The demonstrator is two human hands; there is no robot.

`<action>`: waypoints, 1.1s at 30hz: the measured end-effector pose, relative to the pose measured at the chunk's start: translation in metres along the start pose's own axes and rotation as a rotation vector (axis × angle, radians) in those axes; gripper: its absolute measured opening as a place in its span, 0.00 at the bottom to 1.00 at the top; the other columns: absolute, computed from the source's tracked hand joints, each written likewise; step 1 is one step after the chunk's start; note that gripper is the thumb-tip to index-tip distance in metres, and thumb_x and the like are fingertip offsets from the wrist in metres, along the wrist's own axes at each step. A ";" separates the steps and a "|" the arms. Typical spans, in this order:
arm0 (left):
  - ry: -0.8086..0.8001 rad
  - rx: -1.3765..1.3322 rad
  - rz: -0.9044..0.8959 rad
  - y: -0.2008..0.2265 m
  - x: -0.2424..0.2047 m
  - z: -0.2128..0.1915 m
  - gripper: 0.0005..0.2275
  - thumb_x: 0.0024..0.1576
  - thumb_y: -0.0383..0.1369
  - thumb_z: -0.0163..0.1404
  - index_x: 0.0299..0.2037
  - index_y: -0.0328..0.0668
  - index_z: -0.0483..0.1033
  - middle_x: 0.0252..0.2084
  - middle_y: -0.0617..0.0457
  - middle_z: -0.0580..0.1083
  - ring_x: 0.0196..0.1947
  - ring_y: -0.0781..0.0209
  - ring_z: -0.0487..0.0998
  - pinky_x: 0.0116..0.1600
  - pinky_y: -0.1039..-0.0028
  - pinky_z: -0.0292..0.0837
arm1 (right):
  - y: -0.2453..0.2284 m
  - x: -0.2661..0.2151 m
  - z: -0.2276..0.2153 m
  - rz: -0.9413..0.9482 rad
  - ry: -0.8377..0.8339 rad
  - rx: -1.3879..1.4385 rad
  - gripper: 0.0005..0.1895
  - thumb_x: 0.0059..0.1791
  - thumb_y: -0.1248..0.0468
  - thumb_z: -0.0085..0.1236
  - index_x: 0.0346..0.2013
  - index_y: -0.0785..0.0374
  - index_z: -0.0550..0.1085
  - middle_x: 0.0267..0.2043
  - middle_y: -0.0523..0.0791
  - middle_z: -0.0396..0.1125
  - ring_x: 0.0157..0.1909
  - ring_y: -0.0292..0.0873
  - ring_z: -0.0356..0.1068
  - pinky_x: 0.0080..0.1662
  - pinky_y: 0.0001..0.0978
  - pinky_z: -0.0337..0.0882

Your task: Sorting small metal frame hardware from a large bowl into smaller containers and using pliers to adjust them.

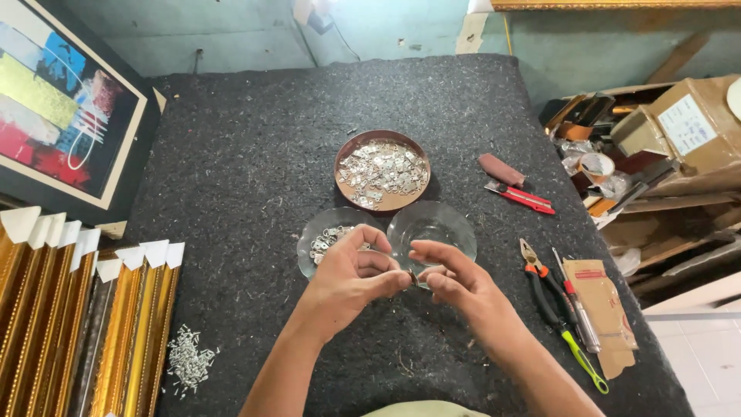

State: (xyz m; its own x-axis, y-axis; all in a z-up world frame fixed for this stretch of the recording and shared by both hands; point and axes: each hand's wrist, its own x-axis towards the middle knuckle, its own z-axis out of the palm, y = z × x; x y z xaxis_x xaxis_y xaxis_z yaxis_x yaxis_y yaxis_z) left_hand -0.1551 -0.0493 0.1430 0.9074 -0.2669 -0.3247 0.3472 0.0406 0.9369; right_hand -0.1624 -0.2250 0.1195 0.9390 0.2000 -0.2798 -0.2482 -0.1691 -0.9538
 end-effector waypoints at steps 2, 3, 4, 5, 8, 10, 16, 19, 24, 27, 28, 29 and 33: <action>0.016 0.078 -0.027 0.011 -0.005 0.002 0.15 0.42 0.32 0.56 0.34 0.41 0.63 0.23 0.51 0.74 0.24 0.66 0.68 0.32 0.77 0.61 | 0.003 0.001 -0.002 -0.033 -0.085 0.018 0.22 0.40 0.57 0.45 0.47 0.58 0.71 0.42 0.42 0.67 0.37 0.32 0.61 0.41 0.26 0.63; 0.027 0.158 -0.056 0.016 -0.007 0.003 0.15 0.40 0.32 0.57 0.33 0.42 0.63 0.23 0.51 0.75 0.21 0.68 0.65 0.28 0.78 0.56 | 0.005 0.000 -0.003 -0.064 -0.167 0.037 0.21 0.41 0.57 0.46 0.45 0.60 0.73 0.36 0.41 0.67 0.36 0.32 0.60 0.40 0.25 0.62; 0.030 0.157 -0.056 0.016 -0.008 0.003 0.15 0.40 0.32 0.57 0.33 0.42 0.63 0.23 0.51 0.75 0.21 0.68 0.65 0.28 0.78 0.56 | 0.010 0.002 -0.004 -0.064 -0.170 0.037 0.21 0.41 0.57 0.46 0.45 0.60 0.73 0.36 0.41 0.67 0.36 0.32 0.60 0.40 0.25 0.62; 0.049 0.197 -0.054 0.017 -0.008 0.003 0.16 0.40 0.32 0.58 0.33 0.43 0.63 0.23 0.51 0.76 0.21 0.68 0.67 0.29 0.78 0.60 | 0.015 0.004 -0.004 -0.157 -0.203 0.091 0.16 0.41 0.60 0.48 0.41 0.61 0.73 0.40 0.43 0.67 0.42 0.36 0.62 0.45 0.28 0.62; 0.091 0.253 -0.038 0.019 -0.011 0.006 0.16 0.39 0.31 0.59 0.33 0.43 0.63 0.23 0.52 0.77 0.21 0.69 0.69 0.30 0.80 0.62 | 0.021 0.005 -0.004 -0.270 -0.218 0.182 0.08 0.42 0.62 0.52 0.33 0.62 0.73 0.40 0.45 0.68 0.45 0.40 0.66 0.48 0.33 0.63; 0.115 0.269 -0.025 0.018 -0.012 0.008 0.16 0.38 0.32 0.59 0.32 0.44 0.63 0.22 0.53 0.77 0.20 0.71 0.68 0.30 0.81 0.61 | 0.024 0.004 -0.005 -0.290 -0.201 0.220 0.06 0.42 0.63 0.53 0.29 0.63 0.73 0.35 0.45 0.69 0.41 0.41 0.66 0.47 0.33 0.64; 0.074 0.300 0.329 0.010 -0.018 0.016 0.11 0.45 0.33 0.53 0.34 0.43 0.65 0.29 0.54 0.77 0.24 0.74 0.74 0.23 0.87 0.67 | 0.029 0.003 -0.005 -0.258 0.057 0.082 0.06 0.40 0.65 0.55 0.26 0.65 0.75 0.27 0.43 0.70 0.31 0.35 0.65 0.37 0.26 0.64; 0.063 0.503 0.352 0.003 -0.020 0.022 0.29 0.34 0.53 0.50 0.44 0.49 0.62 0.41 0.57 0.74 0.41 0.68 0.74 0.29 0.80 0.69 | 0.030 -0.001 -0.005 -0.243 0.159 0.034 0.07 0.41 0.62 0.54 0.25 0.64 0.74 0.23 0.41 0.66 0.28 0.33 0.60 0.33 0.24 0.60; 0.265 0.453 0.490 -0.002 -0.018 0.031 0.20 0.37 0.38 0.54 0.40 0.47 0.66 0.32 0.60 0.76 0.32 0.73 0.76 0.27 0.81 0.68 | 0.032 -0.001 -0.007 -0.349 0.176 0.040 0.08 0.42 0.61 0.52 0.26 0.64 0.73 0.29 0.43 0.69 0.33 0.35 0.65 0.38 0.26 0.65; 0.280 0.426 0.508 -0.001 -0.019 0.031 0.19 0.37 0.37 0.54 0.39 0.46 0.65 0.30 0.62 0.77 0.32 0.74 0.77 0.27 0.82 0.66 | 0.030 -0.003 -0.006 -0.384 0.171 0.014 0.09 0.43 0.60 0.51 0.24 0.63 0.70 0.26 0.41 0.65 0.33 0.34 0.62 0.38 0.25 0.63; 0.280 0.426 0.509 0.001 -0.019 0.032 0.19 0.37 0.37 0.54 0.39 0.46 0.65 0.30 0.62 0.77 0.32 0.74 0.77 0.27 0.82 0.66 | 0.030 -0.003 -0.006 -0.384 0.171 0.015 0.09 0.43 0.60 0.51 0.24 0.63 0.70 0.26 0.41 0.65 0.33 0.34 0.62 0.38 0.25 0.63; 0.280 0.384 0.485 0.003 -0.020 0.033 0.19 0.37 0.36 0.54 0.39 0.46 0.65 0.29 0.61 0.76 0.30 0.73 0.76 0.25 0.83 0.65 | 0.030 -0.003 -0.005 -0.403 0.146 0.040 0.09 0.44 0.60 0.50 0.24 0.62 0.69 0.27 0.42 0.65 0.33 0.35 0.63 0.39 0.26 0.63; 0.272 0.232 0.399 0.007 -0.023 0.034 0.18 0.37 0.31 0.55 0.37 0.44 0.64 0.28 0.56 0.76 0.23 0.73 0.73 0.23 0.86 0.67 | 0.032 -0.002 -0.001 -0.447 0.111 0.094 0.08 0.45 0.60 0.47 0.25 0.61 0.67 0.29 0.42 0.63 0.36 0.38 0.63 0.42 0.29 0.63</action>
State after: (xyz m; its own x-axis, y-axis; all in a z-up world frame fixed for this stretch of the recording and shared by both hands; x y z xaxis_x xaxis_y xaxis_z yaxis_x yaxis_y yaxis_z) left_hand -0.1816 -0.0758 0.1613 0.9975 -0.0139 0.0692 -0.0705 -0.1347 0.9884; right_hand -0.1723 -0.2319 0.0903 0.9773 0.1277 0.1689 0.1704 -0.0009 -0.9854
